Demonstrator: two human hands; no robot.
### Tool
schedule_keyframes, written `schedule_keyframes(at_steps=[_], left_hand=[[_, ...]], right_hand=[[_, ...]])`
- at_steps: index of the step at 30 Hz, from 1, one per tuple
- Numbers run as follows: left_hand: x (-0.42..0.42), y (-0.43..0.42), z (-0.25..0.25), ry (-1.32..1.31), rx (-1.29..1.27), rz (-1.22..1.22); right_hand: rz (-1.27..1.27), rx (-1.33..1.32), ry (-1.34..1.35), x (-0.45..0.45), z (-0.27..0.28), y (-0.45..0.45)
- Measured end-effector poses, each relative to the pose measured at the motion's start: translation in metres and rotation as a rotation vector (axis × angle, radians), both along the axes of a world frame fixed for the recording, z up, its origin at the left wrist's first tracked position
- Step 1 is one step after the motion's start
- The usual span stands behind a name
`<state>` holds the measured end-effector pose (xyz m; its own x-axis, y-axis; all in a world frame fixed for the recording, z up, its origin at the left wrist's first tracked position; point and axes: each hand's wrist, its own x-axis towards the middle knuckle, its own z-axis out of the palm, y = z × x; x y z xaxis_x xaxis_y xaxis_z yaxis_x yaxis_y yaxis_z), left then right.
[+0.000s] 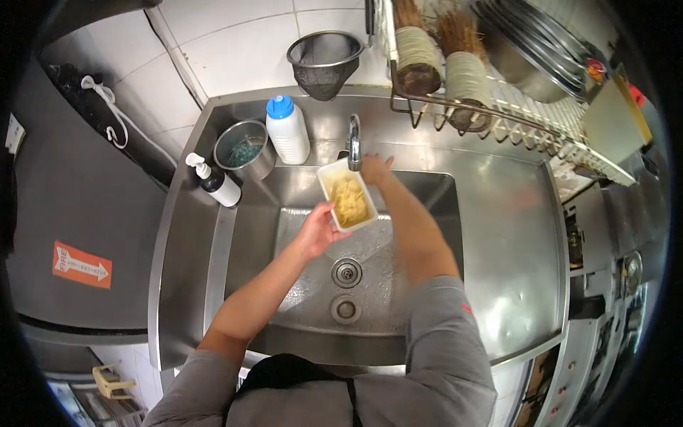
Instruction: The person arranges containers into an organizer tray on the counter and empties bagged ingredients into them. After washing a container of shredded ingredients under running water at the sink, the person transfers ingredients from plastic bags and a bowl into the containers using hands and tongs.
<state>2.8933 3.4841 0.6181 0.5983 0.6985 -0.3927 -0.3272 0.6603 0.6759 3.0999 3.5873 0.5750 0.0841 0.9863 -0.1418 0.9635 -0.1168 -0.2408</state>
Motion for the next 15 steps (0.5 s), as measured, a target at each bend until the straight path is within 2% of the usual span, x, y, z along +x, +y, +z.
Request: schedule_keyframes(at_steps=[1,3,4,7,11,15], left_hand=[[0.004,0.006,0.002,-0.006,0.008,0.005],[0.015,0.01,0.009,-0.03,0.017,0.003],[0.017,0.011,0.013,-0.037,0.004,0.02],[0.017,0.009,0.024,-0.087,0.014,0.083],[0.005,0.006,0.012,-0.072,0.015,0.103],[0.002,-0.001,0.006,-0.033,0.022,0.099]], right_hand=[[0.094,-0.052,0.006,0.007,0.022,0.004],[0.284,-0.053,-0.098,0.018,0.026,0.026],[0.303,0.005,-0.021,0.013,0.047,0.017],[0.37,-0.002,-0.103,-0.007,0.102,-0.004],[0.379,0.266,-0.168,0.007,0.065,0.016],[0.386,0.307,-0.146,0.011,0.055,0.022]])
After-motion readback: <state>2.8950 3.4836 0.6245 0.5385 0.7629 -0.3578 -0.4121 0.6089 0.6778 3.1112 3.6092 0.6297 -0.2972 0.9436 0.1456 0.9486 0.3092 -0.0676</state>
